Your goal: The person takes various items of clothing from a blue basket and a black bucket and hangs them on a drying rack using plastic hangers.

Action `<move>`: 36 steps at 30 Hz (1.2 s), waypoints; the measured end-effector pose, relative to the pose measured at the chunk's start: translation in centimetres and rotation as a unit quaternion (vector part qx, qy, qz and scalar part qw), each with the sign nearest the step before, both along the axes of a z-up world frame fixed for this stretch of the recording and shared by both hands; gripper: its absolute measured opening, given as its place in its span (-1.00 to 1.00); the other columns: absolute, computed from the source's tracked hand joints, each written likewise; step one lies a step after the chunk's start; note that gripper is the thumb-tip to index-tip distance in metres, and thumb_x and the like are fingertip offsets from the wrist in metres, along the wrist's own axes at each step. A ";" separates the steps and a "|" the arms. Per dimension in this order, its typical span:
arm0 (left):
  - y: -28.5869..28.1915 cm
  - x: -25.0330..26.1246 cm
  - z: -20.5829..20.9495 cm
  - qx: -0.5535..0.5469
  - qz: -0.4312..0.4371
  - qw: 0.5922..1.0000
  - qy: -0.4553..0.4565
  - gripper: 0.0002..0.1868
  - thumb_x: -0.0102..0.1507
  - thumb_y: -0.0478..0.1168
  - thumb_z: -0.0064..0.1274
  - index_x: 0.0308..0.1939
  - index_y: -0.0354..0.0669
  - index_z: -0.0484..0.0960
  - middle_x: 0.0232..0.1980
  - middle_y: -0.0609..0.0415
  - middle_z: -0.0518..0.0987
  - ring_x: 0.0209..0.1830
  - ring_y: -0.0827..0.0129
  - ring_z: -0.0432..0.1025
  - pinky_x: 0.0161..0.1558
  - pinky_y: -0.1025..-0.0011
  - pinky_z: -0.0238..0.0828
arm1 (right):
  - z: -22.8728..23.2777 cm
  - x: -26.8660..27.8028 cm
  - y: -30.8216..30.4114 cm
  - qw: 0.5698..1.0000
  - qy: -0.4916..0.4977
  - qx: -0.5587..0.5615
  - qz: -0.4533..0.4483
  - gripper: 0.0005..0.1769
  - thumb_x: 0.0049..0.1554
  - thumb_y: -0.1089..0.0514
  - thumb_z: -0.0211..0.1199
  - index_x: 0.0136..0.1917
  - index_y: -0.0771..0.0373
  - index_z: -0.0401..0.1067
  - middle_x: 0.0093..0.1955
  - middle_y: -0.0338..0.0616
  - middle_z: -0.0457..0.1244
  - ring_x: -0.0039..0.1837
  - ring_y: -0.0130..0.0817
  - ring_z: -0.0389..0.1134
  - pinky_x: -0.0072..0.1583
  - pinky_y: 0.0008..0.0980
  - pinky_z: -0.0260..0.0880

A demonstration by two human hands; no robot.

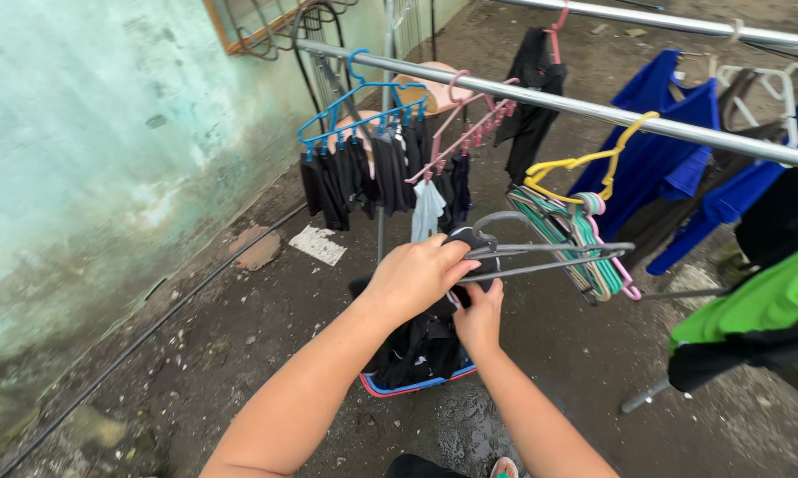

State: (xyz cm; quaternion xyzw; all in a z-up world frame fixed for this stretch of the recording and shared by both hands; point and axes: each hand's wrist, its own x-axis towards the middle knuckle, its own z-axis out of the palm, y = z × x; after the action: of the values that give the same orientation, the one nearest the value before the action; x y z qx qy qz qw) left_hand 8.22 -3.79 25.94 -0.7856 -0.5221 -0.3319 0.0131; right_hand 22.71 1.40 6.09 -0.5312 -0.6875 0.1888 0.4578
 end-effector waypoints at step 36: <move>17.2 26.4 -6.0 0.081 -0.111 0.987 0.077 -0.65 0.34 -0.02 0.13 -0.43 -0.12 0.47 -0.56 0.06 0.52 -0.53 0.12 0.51 -0.48 0.21 0.40 | 10.5 40.6 16.3 0.971 -0.209 0.104 -0.052 -0.51 -0.04 0.53 0.11 0.06 0.11 0.54 -0.07 0.03 0.18 0.06 0.08 0.20 0.12 -0.08 0.32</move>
State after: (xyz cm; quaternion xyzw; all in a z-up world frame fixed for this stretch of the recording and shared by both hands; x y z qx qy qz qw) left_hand 34.62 13.37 19.95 -0.8583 -0.4004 -0.3108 0.0803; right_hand 63.28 17.73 16.59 -0.5432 -0.7554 -0.0233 0.3658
